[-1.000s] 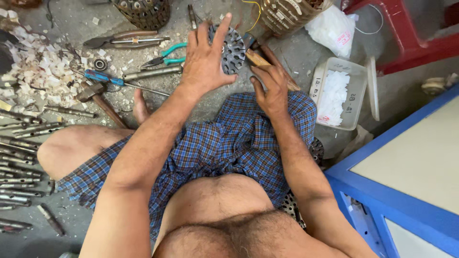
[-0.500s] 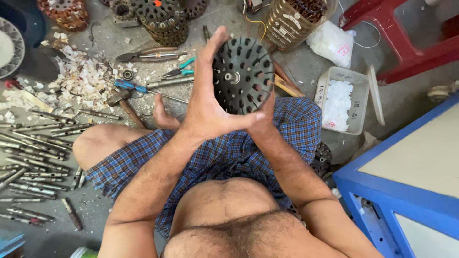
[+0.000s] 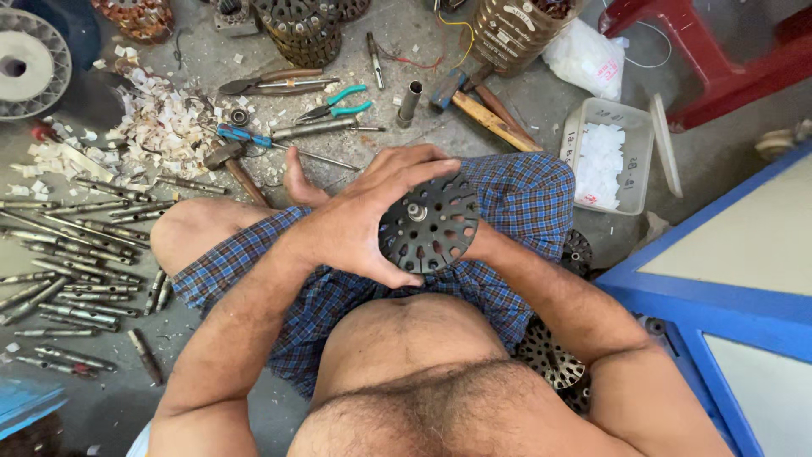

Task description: The person sits on the floor and assembles a circular motor stator by inserting metal rods into its slots. They use a hammer to tap the rods into place and occasionally use pliers to adjust components. The person handles multiple stators and metal rods, working methodically to fit the parts together.

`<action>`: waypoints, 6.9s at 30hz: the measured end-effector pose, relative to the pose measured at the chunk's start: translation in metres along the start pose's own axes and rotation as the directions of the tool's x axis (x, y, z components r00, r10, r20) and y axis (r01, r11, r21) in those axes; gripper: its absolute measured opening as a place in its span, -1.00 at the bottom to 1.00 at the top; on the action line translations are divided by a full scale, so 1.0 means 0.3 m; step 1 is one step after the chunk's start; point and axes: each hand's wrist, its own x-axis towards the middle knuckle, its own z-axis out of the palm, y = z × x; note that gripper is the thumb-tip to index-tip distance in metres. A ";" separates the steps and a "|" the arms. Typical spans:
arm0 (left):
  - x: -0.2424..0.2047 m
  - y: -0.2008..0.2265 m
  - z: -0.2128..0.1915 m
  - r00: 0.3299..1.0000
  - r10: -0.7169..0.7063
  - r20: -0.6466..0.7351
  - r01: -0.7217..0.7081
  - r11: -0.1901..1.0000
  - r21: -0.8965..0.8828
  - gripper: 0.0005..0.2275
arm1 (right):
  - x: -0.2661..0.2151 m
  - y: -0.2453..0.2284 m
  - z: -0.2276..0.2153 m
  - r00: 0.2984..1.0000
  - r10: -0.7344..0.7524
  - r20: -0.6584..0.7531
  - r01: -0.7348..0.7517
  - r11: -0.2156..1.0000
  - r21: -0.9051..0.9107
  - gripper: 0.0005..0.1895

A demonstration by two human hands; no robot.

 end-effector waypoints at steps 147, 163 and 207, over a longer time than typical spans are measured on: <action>-0.339 -0.516 0.531 0.363 -0.932 0.004 0.061 0.019 -0.998 -0.77 | 0.042 0.093 0.190 0.912 0.360 -0.198 -0.350 0.933 0.084 -0.67; -0.320 -0.494 0.494 0.385 -0.922 0.035 0.098 0.003 -0.995 -0.66 | 0.038 0.111 0.179 0.936 0.289 -0.203 -0.274 0.957 0.099 -0.78; -0.339 -0.448 0.483 0.493 -0.853 -0.174 -0.213 0.075 -0.974 -0.75 | 0.041 0.105 0.189 0.920 0.276 -0.278 -0.242 0.959 0.151 -0.57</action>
